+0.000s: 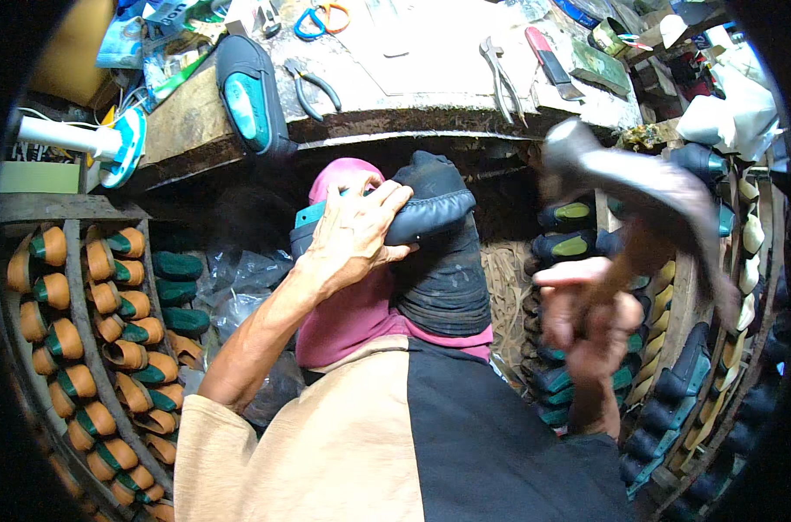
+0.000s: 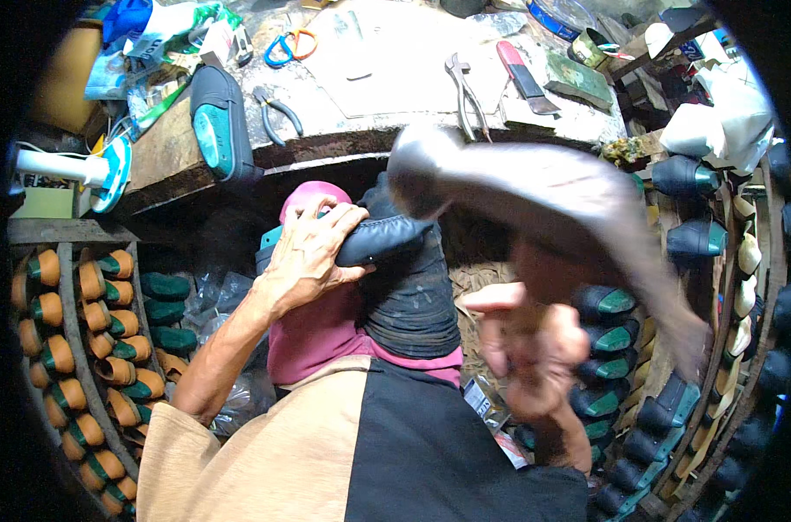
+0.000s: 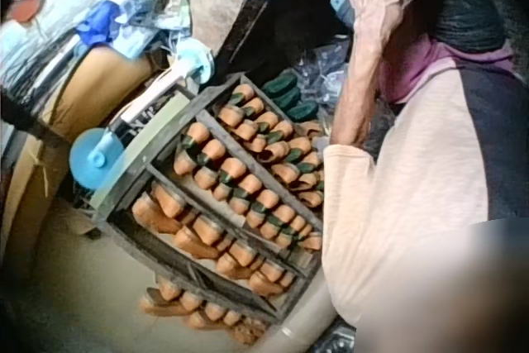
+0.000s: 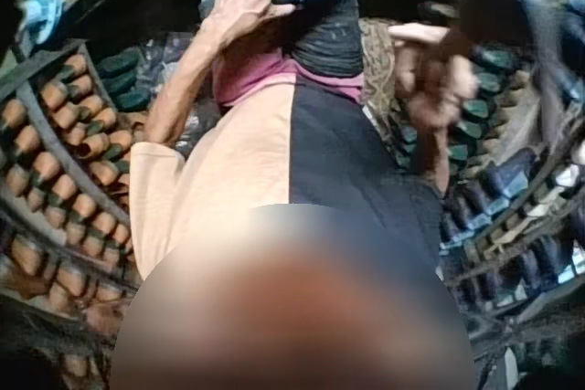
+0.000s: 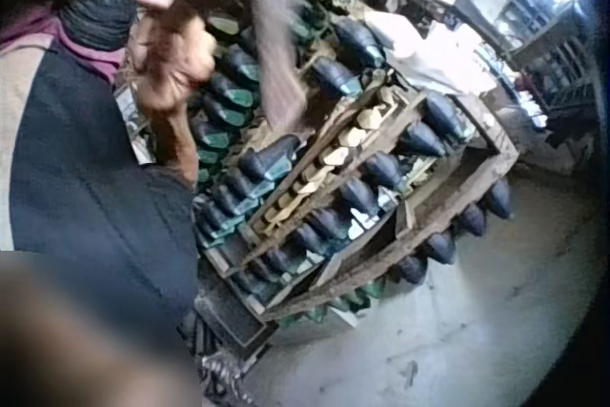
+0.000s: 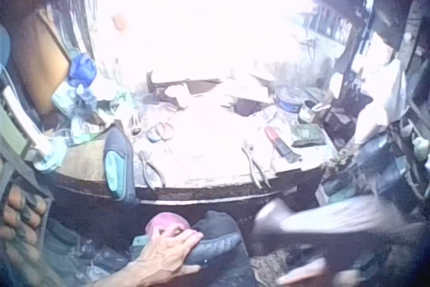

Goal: The person holds a black slip-on shoe and repeatedly uses a hammer and a curved metal tool to tap along the shoe's sole edge. They rotate the shoe and adjust their grip to work around the perimeter, occasionally switching between hammering and prying motions.

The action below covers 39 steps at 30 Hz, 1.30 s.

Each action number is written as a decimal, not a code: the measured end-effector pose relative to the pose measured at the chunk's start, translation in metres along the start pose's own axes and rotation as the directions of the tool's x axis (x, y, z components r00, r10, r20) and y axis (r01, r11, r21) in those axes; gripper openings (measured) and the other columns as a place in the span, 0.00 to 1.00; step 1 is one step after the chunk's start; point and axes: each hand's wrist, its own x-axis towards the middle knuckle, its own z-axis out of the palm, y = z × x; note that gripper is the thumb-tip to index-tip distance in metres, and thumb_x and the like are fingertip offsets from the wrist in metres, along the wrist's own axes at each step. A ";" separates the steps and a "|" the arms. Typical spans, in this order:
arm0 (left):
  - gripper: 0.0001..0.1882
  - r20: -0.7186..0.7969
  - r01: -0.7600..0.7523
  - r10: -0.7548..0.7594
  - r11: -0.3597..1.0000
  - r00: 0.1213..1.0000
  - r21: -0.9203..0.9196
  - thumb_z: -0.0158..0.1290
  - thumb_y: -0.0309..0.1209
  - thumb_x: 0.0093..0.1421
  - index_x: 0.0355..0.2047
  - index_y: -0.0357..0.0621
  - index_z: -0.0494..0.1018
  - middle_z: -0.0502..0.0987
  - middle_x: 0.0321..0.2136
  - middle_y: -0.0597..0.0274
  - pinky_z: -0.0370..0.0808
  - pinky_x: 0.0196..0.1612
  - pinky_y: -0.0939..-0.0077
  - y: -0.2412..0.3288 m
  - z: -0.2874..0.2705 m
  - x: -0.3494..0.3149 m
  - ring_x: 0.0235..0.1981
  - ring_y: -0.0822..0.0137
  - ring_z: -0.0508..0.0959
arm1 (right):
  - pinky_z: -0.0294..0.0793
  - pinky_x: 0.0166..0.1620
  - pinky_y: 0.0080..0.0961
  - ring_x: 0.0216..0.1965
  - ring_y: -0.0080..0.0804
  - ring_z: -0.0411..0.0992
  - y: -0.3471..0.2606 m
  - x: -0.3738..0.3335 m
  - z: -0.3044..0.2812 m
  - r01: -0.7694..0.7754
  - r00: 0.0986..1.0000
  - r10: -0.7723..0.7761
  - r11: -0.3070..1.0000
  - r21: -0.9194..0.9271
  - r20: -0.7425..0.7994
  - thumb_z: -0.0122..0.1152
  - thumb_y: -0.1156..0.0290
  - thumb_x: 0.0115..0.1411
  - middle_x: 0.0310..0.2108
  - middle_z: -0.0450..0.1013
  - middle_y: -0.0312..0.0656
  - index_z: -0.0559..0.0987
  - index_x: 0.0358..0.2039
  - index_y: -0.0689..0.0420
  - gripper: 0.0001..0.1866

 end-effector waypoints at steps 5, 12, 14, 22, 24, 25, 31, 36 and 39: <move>0.46 0.048 -0.019 0.017 0.999 0.999 0.028 0.77 0.46 0.56 0.71 0.45 0.71 0.77 0.66 0.52 0.67 0.71 0.45 0.006 0.001 0.001 0.69 0.44 0.73 | 0.62 0.24 0.33 0.17 0.23 0.64 0.039 0.000 -0.004 -0.273 0.897 0.439 0.634 -0.724 0.046 0.55 0.57 0.85 0.16 0.65 0.32 0.80 0.36 0.63 0.23; 0.46 0.041 -0.016 0.012 0.995 0.999 0.095 0.77 0.48 0.55 0.69 0.40 0.72 0.77 0.62 0.51 0.68 0.69 0.44 0.013 0.004 0.001 0.66 0.47 0.74 | 0.76 0.29 0.52 0.23 0.63 0.79 0.033 0.016 -0.001 -0.023 0.951 0.227 0.734 -0.679 0.212 0.62 0.58 0.80 0.22 0.77 0.58 0.79 0.40 0.61 0.17; 0.45 0.036 -0.014 0.010 0.995 0.999 0.097 0.77 0.48 0.56 0.68 0.41 0.72 0.77 0.62 0.52 0.68 0.68 0.44 0.013 0.005 0.000 0.66 0.47 0.75 | 0.75 0.26 0.57 0.23 0.67 0.78 0.046 0.023 -0.002 -0.033 0.940 0.291 0.598 -0.801 0.179 0.63 0.56 0.80 0.18 0.75 0.57 0.78 0.37 0.59 0.18; 0.45 0.090 0.008 -0.007 1.000 0.996 -0.004 0.79 0.47 0.54 0.68 0.47 0.73 0.79 0.59 0.55 0.71 0.64 0.46 0.012 -0.011 0.012 0.63 0.48 0.76 | 0.74 0.30 0.55 0.27 0.67 0.79 0.056 0.004 -0.045 -0.170 0.967 0.256 0.633 -0.755 -0.003 0.62 0.56 0.80 0.21 0.74 0.60 0.77 0.37 0.61 0.20; 0.43 -0.028 -0.034 0.031 0.991 0.999 -0.126 0.79 0.41 0.54 0.67 0.46 0.74 0.80 0.58 0.53 0.73 0.64 0.49 0.018 -0.018 0.018 0.62 0.47 0.78 | 0.70 0.29 0.51 0.23 0.58 0.77 0.056 -0.002 -0.053 -0.283 0.957 0.231 0.635 -0.718 -0.173 0.60 0.58 0.82 0.20 0.72 0.57 0.79 0.39 0.63 0.19; 0.42 -0.130 -0.055 0.020 0.961 0.991 -0.272 0.79 0.42 0.54 0.66 0.44 0.74 0.80 0.57 0.51 0.75 0.64 0.49 0.021 -0.021 0.019 0.61 0.45 0.79 | 0.68 0.28 0.47 0.21 0.48 0.74 0.056 -0.007 -0.055 -0.328 0.945 0.265 0.747 -0.578 -0.194 0.60 0.58 0.82 0.20 0.70 0.51 0.79 0.39 0.64 0.20; 0.44 -0.053 0.046 -0.224 0.415 0.973 -0.909 0.81 0.32 0.59 0.72 0.42 0.72 0.81 0.61 0.59 0.75 0.72 0.62 0.007 -0.040 -0.019 0.64 0.65 0.80 | 0.58 0.22 0.20 0.18 0.13 0.58 0.060 -0.024 -0.041 -0.371 0.883 0.384 0.923 0.100 -0.269 0.62 0.57 0.83 0.20 0.62 0.25 0.79 0.48 0.59 0.16; 0.38 0.081 0.175 -0.256 0.369 0.963 -0.913 0.77 0.19 0.59 0.69 0.40 0.75 0.86 0.58 0.57 0.80 0.69 0.64 -0.010 -0.049 -0.053 0.62 0.64 0.83 | 0.54 0.21 0.18 0.17 0.10 0.57 0.030 -0.013 0.000 -0.141 0.930 0.179 0.980 0.137 -0.321 0.54 0.53 0.86 0.20 0.62 0.25 0.79 0.53 0.65 0.23; 0.36 0.026 0.127 -0.234 0.424 0.972 -0.897 0.76 0.17 0.59 0.66 0.39 0.76 0.86 0.60 0.57 0.81 0.69 0.64 -0.004 -0.050 -0.065 0.61 0.65 0.84 | 0.54 0.20 0.17 0.16 0.10 0.58 0.025 -0.004 0.036 0.045 0.969 0.037 0.946 0.322 -0.243 0.52 0.54 0.87 0.20 0.64 0.24 0.80 0.53 0.66 0.24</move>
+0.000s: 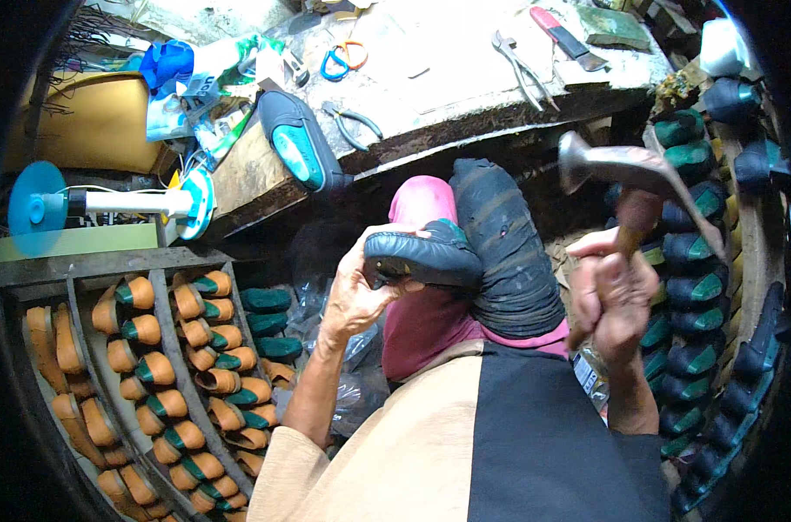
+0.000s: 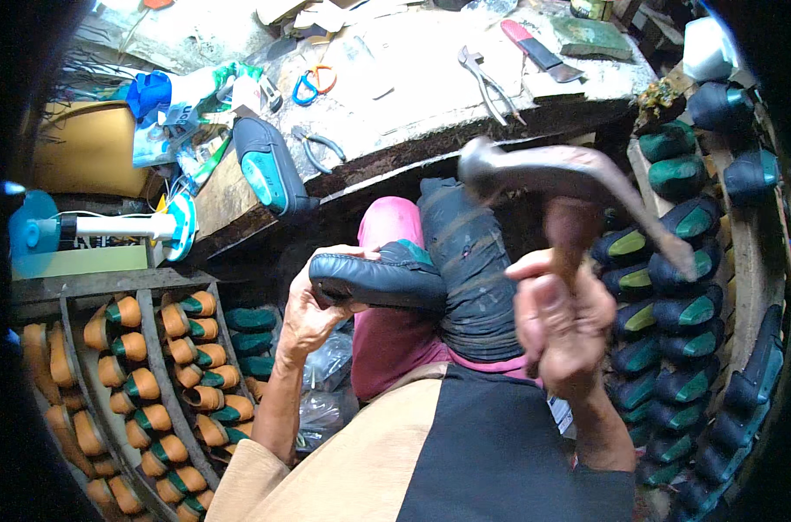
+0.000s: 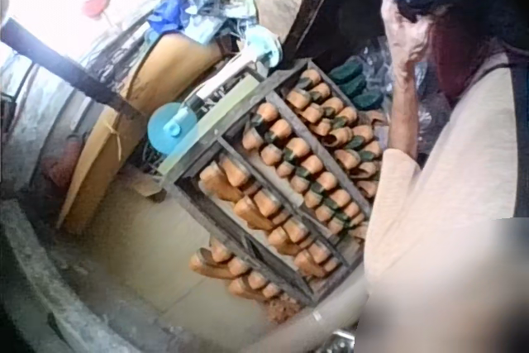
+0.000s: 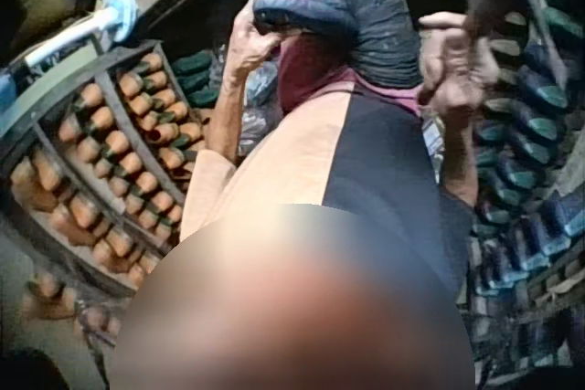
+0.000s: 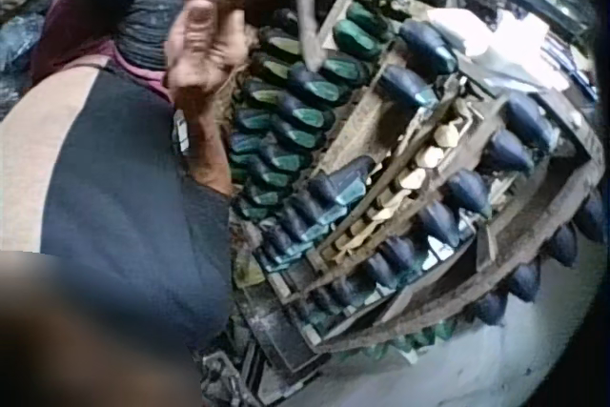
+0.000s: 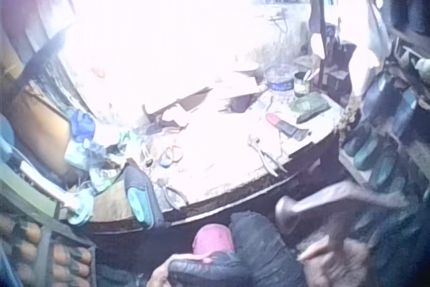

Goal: The person holds a black slip-on shoe and repeatedly uses a hammer and a curved metal tool to tap along the shoe's sole edge. They rotate the shoe and adjust their grip to work around the perimeter, occasionally switching between hammering and prying motions.

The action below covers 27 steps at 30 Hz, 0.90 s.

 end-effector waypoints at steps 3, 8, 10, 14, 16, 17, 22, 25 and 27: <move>0.33 -0.035 0.008 -0.007 0.999 0.999 0.034 0.75 0.16 0.60 0.65 0.39 0.77 0.85 0.63 0.55 0.82 0.69 0.63 -0.001 0.003 -0.009 0.62 0.65 0.85 | 0.62 0.22 0.34 0.16 0.25 0.68 0.021 0.011 0.014 0.187 0.939 -0.009 0.854 -0.486 0.345 0.61 0.60 0.83 0.20 0.71 0.45 0.81 0.48 0.65 0.17; 0.35 -0.152 -0.053 0.072 0.990 0.986 0.128 0.78 0.21 0.58 0.65 0.37 0.77 0.87 0.61 0.53 0.82 0.69 0.62 -0.010 0.003 -0.030 0.62 0.60 0.86 | 0.73 0.30 0.39 0.23 0.34 0.73 0.025 0.009 0.004 -0.154 0.907 0.331 0.836 -0.526 0.261 0.64 0.64 0.80 0.23 0.73 0.47 0.82 0.45 0.64 0.13; 0.36 -0.181 -0.041 0.077 0.981 0.981 0.192 0.79 0.23 0.57 0.65 0.37 0.77 0.87 0.61 0.51 0.82 0.68 0.62 -0.010 0.002 -0.036 0.62 0.59 0.86 | 0.76 0.31 0.42 0.24 0.43 0.78 0.026 0.010 0.004 0.086 0.915 0.057 0.939 -0.332 0.399 0.66 0.63 0.78 0.23 0.75 0.50 0.81 0.44 0.64 0.14; 0.36 -0.104 -0.089 0.134 0.931 0.985 0.355 0.81 0.27 0.56 0.63 0.38 0.77 0.86 0.62 0.47 0.81 0.69 0.58 -0.006 0.005 -0.035 0.66 0.54 0.85 | 0.77 0.28 0.50 0.24 0.63 0.81 0.031 0.013 0.002 0.068 0.851 0.339 0.684 -0.726 0.400 0.70 0.58 0.75 0.20 0.75 0.59 0.75 0.36 0.61 0.19; 0.36 -0.066 -0.187 0.237 0.883 0.969 0.430 0.81 0.27 0.56 0.63 0.39 0.77 0.86 0.63 0.45 0.81 0.70 0.56 -0.001 0.009 -0.034 0.67 0.51 0.84 | 0.83 0.41 0.47 0.36 0.58 0.86 0.034 0.011 -0.005 0.136 0.892 0.210 0.720 -0.680 0.401 0.69 0.65 0.73 0.31 0.83 0.59 0.83 0.46 0.64 0.14; 0.36 -0.064 -0.176 0.228 0.877 0.972 0.448 0.81 0.27 0.56 0.62 0.40 0.77 0.86 0.63 0.44 0.81 0.70 0.55 0.002 0.013 -0.037 0.68 0.48 0.84 | 0.83 0.49 0.46 0.44 0.57 0.86 0.034 0.008 -0.012 0.206 0.898 0.074 0.799 -0.564 0.433 0.68 0.67 0.72 0.39 0.85 0.58 0.85 0.50 0.65 0.14; 0.37 0.010 -0.237 0.275 0.812 0.962 0.534 0.82 0.31 0.56 0.62 0.40 0.77 0.85 0.63 0.43 0.81 0.70 0.52 0.002 0.041 -0.026 0.68 0.41 0.83 | 0.79 0.30 0.44 0.23 0.52 0.82 0.042 -0.006 -0.042 0.063 0.881 0.298 0.697 -0.715 0.368 0.71 0.62 0.73 0.27 0.80 0.57 0.87 0.53 0.66 0.19; 0.36 0.035 -0.239 0.270 0.774 0.962 0.586 0.81 0.34 0.56 0.62 0.43 0.77 0.86 0.63 0.49 0.78 0.73 0.43 0.006 0.056 -0.020 0.69 0.41 0.82 | 0.83 0.52 0.43 0.44 0.53 0.86 0.028 -0.008 -0.059 0.172 0.912 0.117 0.763 -0.623 0.394 0.68 0.64 0.76 0.42 0.86 0.56 0.87 0.52 0.65 0.16; 0.36 0.105 -0.265 0.259 0.725 0.960 0.635 0.81 0.35 0.57 0.62 0.45 0.78 0.86 0.64 0.53 0.75 0.74 0.38 0.007 0.065 -0.012 0.70 0.41 0.81 | 0.82 0.50 0.45 0.43 0.54 0.86 0.012 -0.003 -0.073 0.252 0.841 0.091 0.807 -0.534 0.534 0.68 0.62 0.75 0.40 0.85 0.55 0.87 0.50 0.64 0.16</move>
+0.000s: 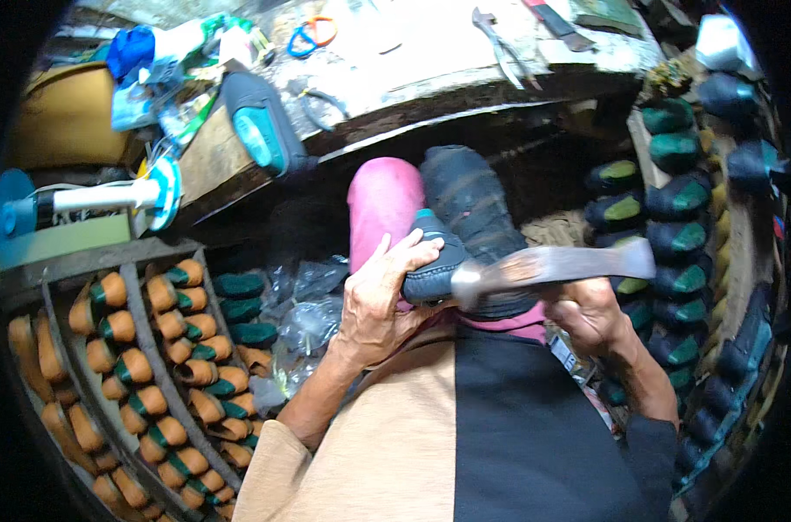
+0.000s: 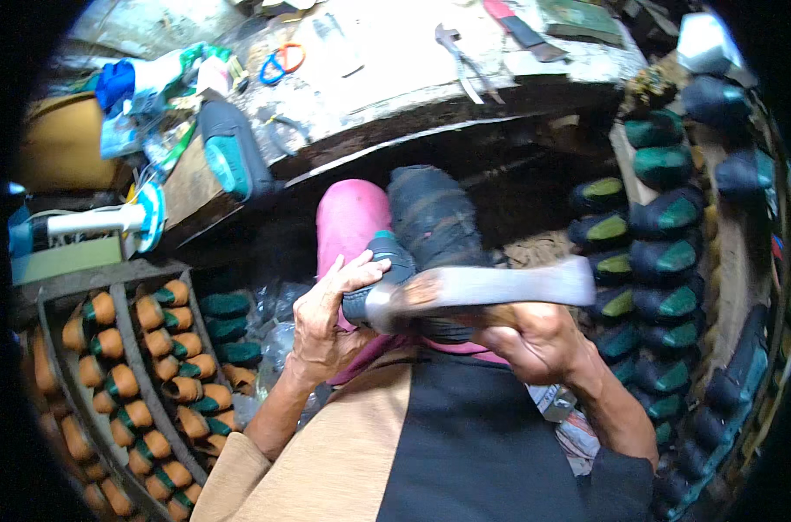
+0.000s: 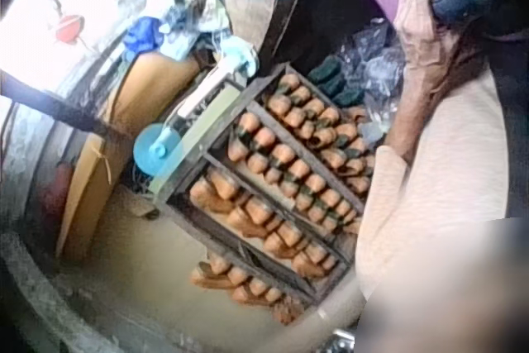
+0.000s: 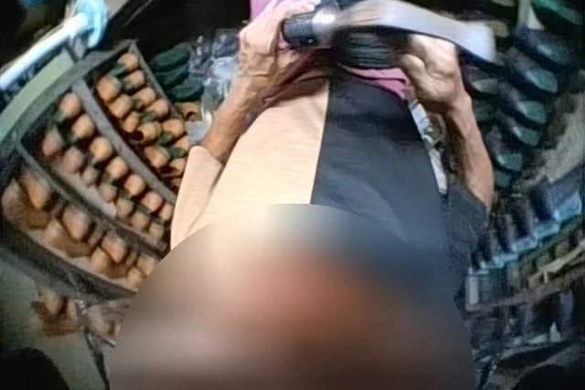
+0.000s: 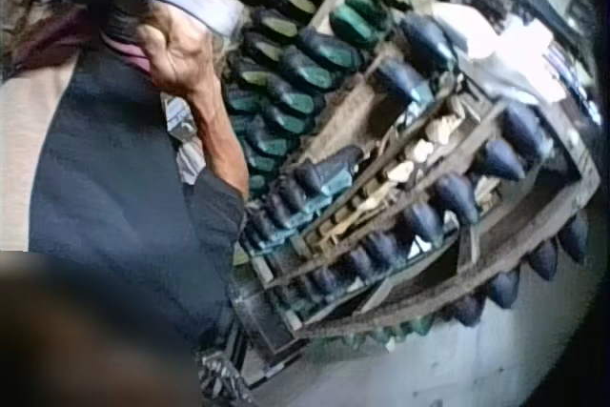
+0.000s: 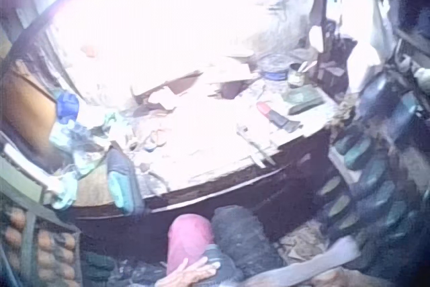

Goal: The person holds a black slip-on shoe and repeatedly uses a hammer and a curved metal tool to tap along the shoe's sole edge. They rotate the shoe and adjust their grip to work around the perimeter, occasionally switching between hammering and prying motions.

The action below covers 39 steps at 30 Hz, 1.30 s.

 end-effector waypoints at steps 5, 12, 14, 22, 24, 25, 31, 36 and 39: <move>0.35 0.051 -0.069 0.071 0.997 0.996 -0.035 0.80 0.34 0.55 0.62 0.46 0.79 0.87 0.60 0.55 0.75 0.74 0.35 0.004 0.027 0.024 0.69 0.41 0.81 | 0.81 0.37 0.46 0.33 0.53 0.85 -0.008 -0.017 -0.039 -0.235 0.971 0.240 0.927 -0.294 -0.019 0.68 0.59 0.75 0.32 0.83 0.53 0.86 0.48 0.63 0.18; 0.32 0.120 -0.075 0.083 0.994 0.989 -0.074 0.81 0.39 0.55 0.57 0.47 0.82 0.88 0.53 0.55 0.71 0.76 0.36 -0.013 0.057 0.050 0.62 0.48 0.86 | 0.78 0.36 0.42 0.29 0.48 0.82 0.003 -0.038 -0.037 -0.402 0.915 0.377 0.848 -0.345 -0.140 0.66 0.66 0.78 0.30 0.81 0.53 0.84 0.49 0.68 0.14; 0.31 0.142 -0.119 0.132 0.988 0.981 -0.096 0.81 0.41 0.54 0.56 0.47 0.82 0.88 0.51 0.56 0.70 0.77 0.37 -0.017 0.070 0.059 0.58 0.48 0.87 | 0.84 0.57 0.39 0.49 0.45 0.88 -0.003 -0.038 -0.049 -0.115 0.977 0.079 0.978 -0.175 -0.197 0.65 0.68 0.79 0.48 0.88 0.57 0.85 0.56 0.71 0.17; 0.30 0.178 -0.225 0.218 0.974 0.960 0.021 0.79 0.52 0.54 0.51 0.49 0.84 0.86 0.45 0.59 0.75 0.59 0.55 -0.018 0.106 0.075 0.50 0.52 0.84 | 0.77 0.26 0.46 0.20 0.53 0.80 -0.015 -0.009 -0.098 -0.254 0.954 0.282 0.582 -0.772 -0.101 0.74 0.48 0.71 0.18 0.76 0.49 0.82 0.38 0.59 0.23; 0.29 0.140 -0.228 0.222 0.973 0.965 0.028 0.78 0.51 0.55 0.51 0.51 0.84 0.86 0.46 0.61 0.73 0.60 0.55 -0.018 0.109 0.072 0.50 0.54 0.83 | 0.83 0.38 0.49 0.32 0.53 0.85 -0.015 -0.009 -0.097 -0.049 0.995 -0.004 0.852 -0.521 -0.100 0.68 0.64 0.69 0.32 0.84 0.54 0.87 0.43 0.62 0.13; 0.29 0.140 -0.221 0.216 0.975 0.966 0.022 0.78 0.50 0.55 0.51 0.51 0.84 0.86 0.46 0.62 0.73 0.61 0.55 -0.018 0.110 0.071 0.51 0.55 0.83 | 0.84 0.44 0.51 0.37 0.54 0.85 -0.016 -0.010 -0.097 0.020 0.998 -0.039 0.919 -0.394 -0.040 0.65 0.69 0.66 0.37 0.86 0.56 0.88 0.45 0.63 0.13; 0.31 0.151 -0.172 0.173 0.985 0.973 -0.018 0.80 0.53 0.53 0.50 0.49 0.85 0.87 0.45 0.60 0.74 0.63 0.54 -0.018 0.111 0.067 0.53 0.52 0.83 | 0.79 0.30 0.53 0.25 0.60 0.81 -0.014 0.005 -0.086 -0.234 0.936 0.347 0.509 -0.829 -0.051 0.66 0.45 0.77 0.20 0.76 0.56 0.78 0.36 0.58 0.26; 0.31 0.116 -0.169 0.172 0.985 0.978 -0.036 0.79 0.55 0.53 0.50 0.50 0.86 0.87 0.44 0.60 0.74 0.62 0.54 -0.018 0.103 0.067 0.51 0.53 0.84 | 0.79 0.29 0.50 0.24 0.59 0.80 -0.023 0.018 -0.078 -0.223 0.925 0.341 0.844 -0.488 0.168 0.68 0.51 0.76 0.22 0.79 0.52 0.79 0.37 0.58 0.22; 0.32 0.123 -0.188 0.196 0.980 0.973 -0.072 0.79 0.53 0.53 0.52 0.50 0.85 0.86 0.43 0.60 0.73 0.61 0.51 -0.018 0.095 0.066 0.51 0.52 0.84 | 0.78 0.28 0.52 0.24 0.57 0.81 -0.030 0.018 -0.076 -0.229 0.905 0.426 0.514 -0.826 0.014 0.65 0.43 0.77 0.19 0.76 0.54 0.76 0.35 0.57 0.28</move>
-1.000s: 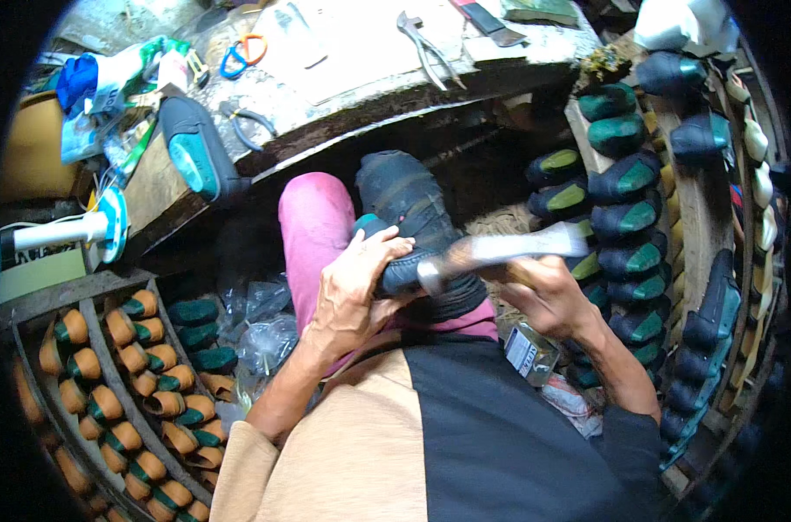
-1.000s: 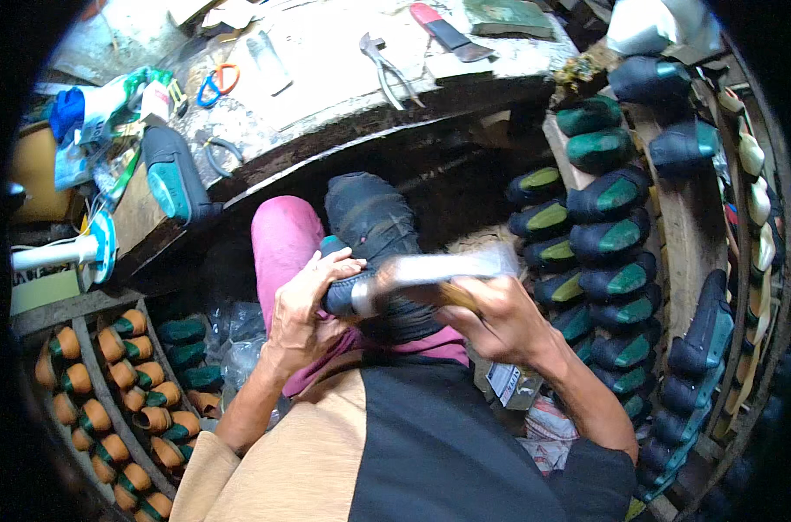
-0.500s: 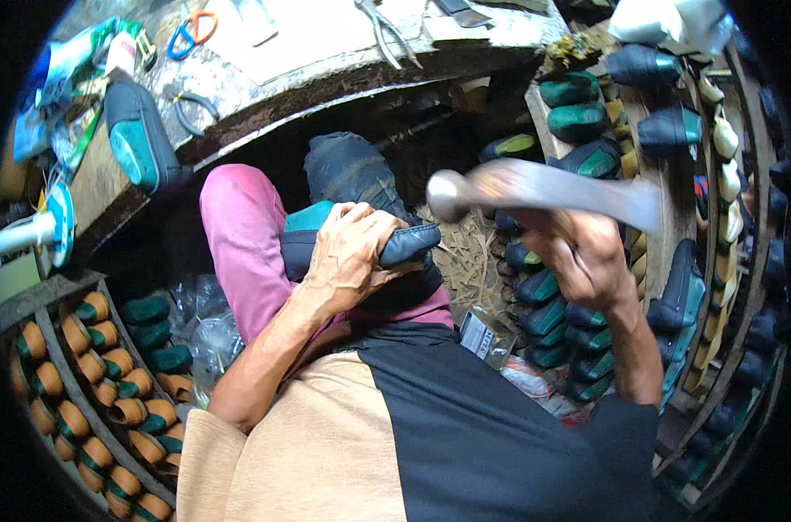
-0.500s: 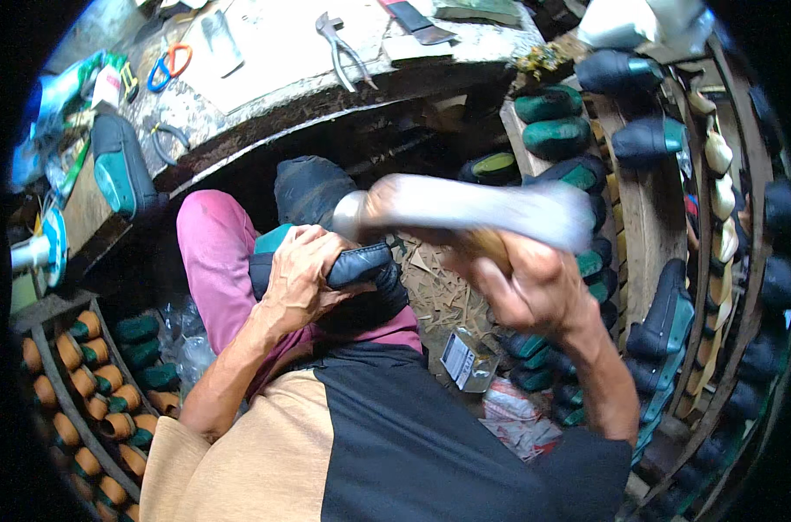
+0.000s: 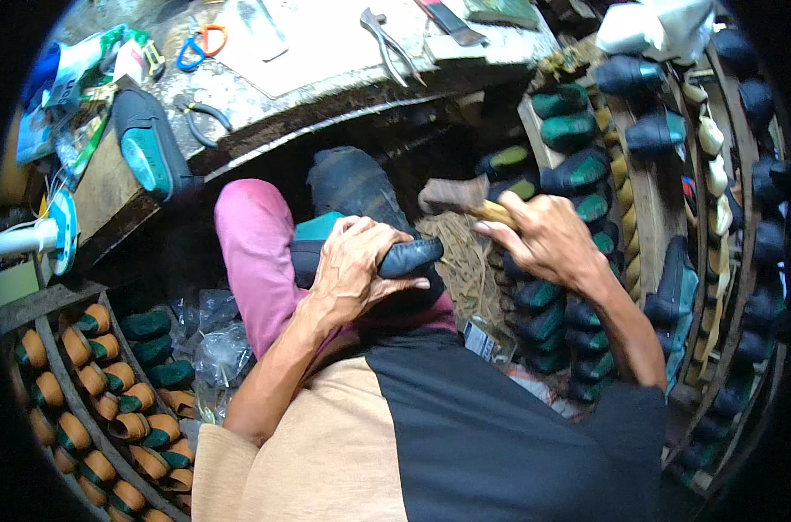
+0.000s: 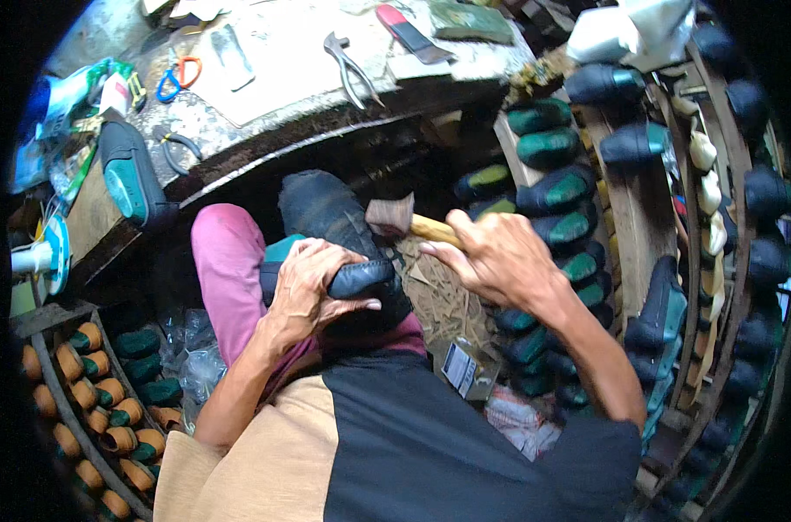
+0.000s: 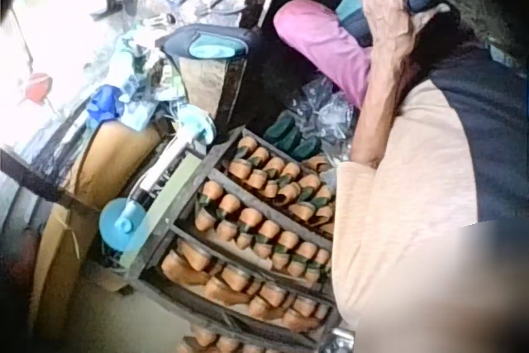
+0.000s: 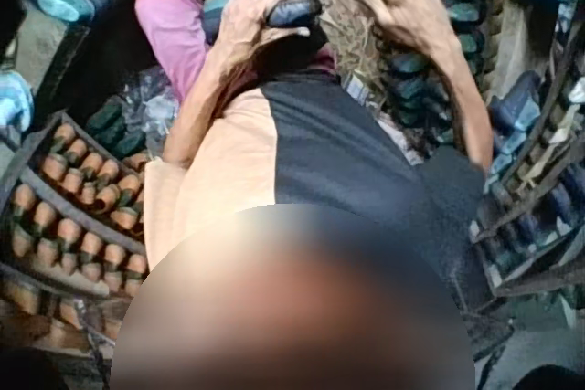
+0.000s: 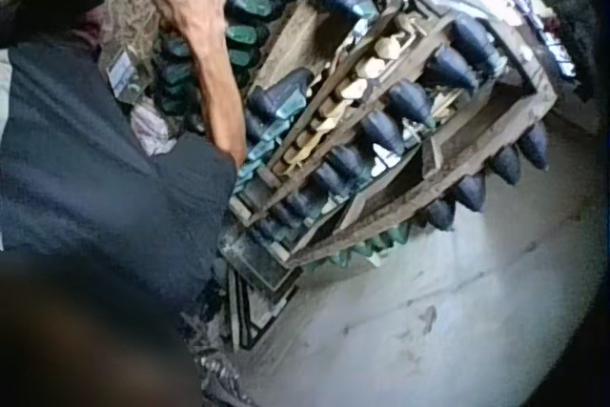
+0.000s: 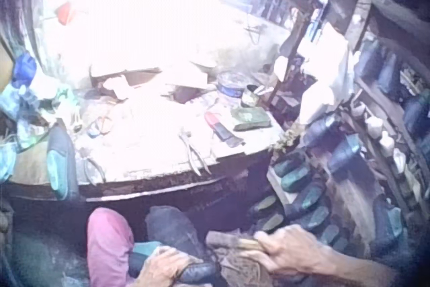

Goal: The person holds a black slip-on shoe and repeatedly uses a hammer and a curved metal tool to tap along the shoe's sole edge. They rotate the shoe and adjust their grip to work around the perimeter, occasionally switching between hammering and prying motions.

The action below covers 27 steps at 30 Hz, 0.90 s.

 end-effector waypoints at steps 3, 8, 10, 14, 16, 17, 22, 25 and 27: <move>0.31 -0.006 0.055 -0.056 0.994 0.998 -0.092 0.80 0.49 0.53 0.53 0.49 0.85 0.87 0.45 0.60 0.73 0.67 0.49 0.000 -0.015 -0.009 0.54 0.51 0.84 | 0.84 0.35 0.47 0.30 0.55 0.85 -0.005 -0.012 0.004 0.254 0.946 -0.148 0.890 0.379 -0.288 0.65 0.58 0.75 0.30 0.85 0.52 0.87 0.47 0.59 0.16; 0.32 -0.034 0.120 -0.134 0.957 0.990 -0.264 0.82 0.37 0.51 0.56 0.48 0.85 0.89 0.54 0.59 0.67 0.78 0.42 0.005 -0.043 -0.033 0.62 0.52 0.85 | 0.73 0.29 0.44 0.22 0.50 0.78 -0.024 -0.018 0.045 -0.197 0.980 0.181 0.832 0.519 0.081 0.70 0.62 0.75 0.23 0.75 0.57 0.85 0.48 0.63 0.15; 0.32 -0.056 0.188 -0.221 0.916 0.974 -0.354 0.82 0.31 0.51 0.57 0.47 0.85 0.89 0.57 0.60 0.64 0.81 0.39 0.005 -0.053 -0.048 0.64 0.52 0.85 | 0.67 0.26 0.35 0.19 0.33 0.69 -0.036 -0.023 0.058 -0.051 0.977 0.176 0.746 0.664 -0.123 0.66 0.68 0.76 0.20 0.71 0.45 0.84 0.46 0.65 0.11; 0.33 -0.072 0.251 -0.317 0.853 0.946 -0.457 0.82 0.26 0.50 0.58 0.47 0.85 0.89 0.59 0.61 0.61 0.83 0.38 0.004 -0.061 -0.076 0.69 0.52 0.83 | 0.82 0.43 0.34 0.34 0.36 0.85 -0.065 -0.034 0.075 0.136 0.943 0.206 0.480 0.867 -0.262 0.66 0.74 0.70 0.35 0.85 0.46 0.87 0.56 0.66 0.16; 0.34 -0.072 0.242 -0.297 0.877 0.952 -0.416 0.83 0.27 0.50 0.59 0.48 0.85 0.89 0.60 0.60 0.61 0.83 0.38 0.002 -0.061 -0.084 0.70 0.51 0.82 | 0.84 0.46 0.41 0.36 0.44 0.87 -0.071 -0.031 0.082 0.324 0.932 -0.110 0.685 0.653 -0.346 0.68 0.73 0.70 0.37 0.87 0.49 0.88 0.53 0.65 0.14; 0.34 -0.064 0.242 -0.297 0.869 0.953 -0.431 0.82 0.27 0.51 0.59 0.49 0.85 0.89 0.60 0.61 0.60 0.83 0.37 0.001 -0.061 -0.089 0.70 0.53 0.82 | 0.85 0.47 0.40 0.38 0.46 0.87 -0.070 -0.027 0.086 0.125 0.991 -0.129 0.741 0.660 -0.042 0.69 0.72 0.72 0.39 0.87 0.51 0.89 0.49 0.65 0.11; 0.33 -0.070 0.257 -0.315 0.869 0.947 -0.423 0.81 0.29 0.54 0.60 0.51 0.84 0.88 0.61 0.63 0.58 0.84 0.36 0.000 -0.060 -0.099 0.70 0.54 0.82 | 0.85 0.46 0.33 0.42 0.33 0.85 -0.069 -0.032 0.099 0.117 0.984 0.042 0.564 0.817 -0.171 0.67 0.74 0.75 0.53 0.87 0.51 0.87 0.60 0.67 0.17; 0.33 -0.069 0.241 -0.289 0.889 0.955 -0.389 0.81 0.32 0.54 0.60 0.50 0.84 0.88 0.61 0.63 0.60 0.83 0.37 0.002 -0.057 -0.090 0.70 0.53 0.82 | 0.79 0.39 0.34 0.34 0.35 0.82 -0.062 -0.035 0.112 0.268 0.960 -0.131 0.696 0.666 -0.249 0.68 0.71 0.75 0.39 0.83 0.55 0.86 0.54 0.66 0.14; 0.33 -0.077 0.222 -0.264 0.910 0.962 -0.350 0.81 0.33 0.54 0.61 0.49 0.83 0.88 0.60 0.62 0.62 0.82 0.37 0.004 -0.056 -0.083 0.69 0.53 0.82 | 0.75 0.34 0.38 0.27 0.36 0.80 -0.050 -0.030 0.128 -0.170 0.985 0.129 0.649 0.741 0.113 0.69 0.68 0.75 0.27 0.78 0.56 0.85 0.50 0.66 0.13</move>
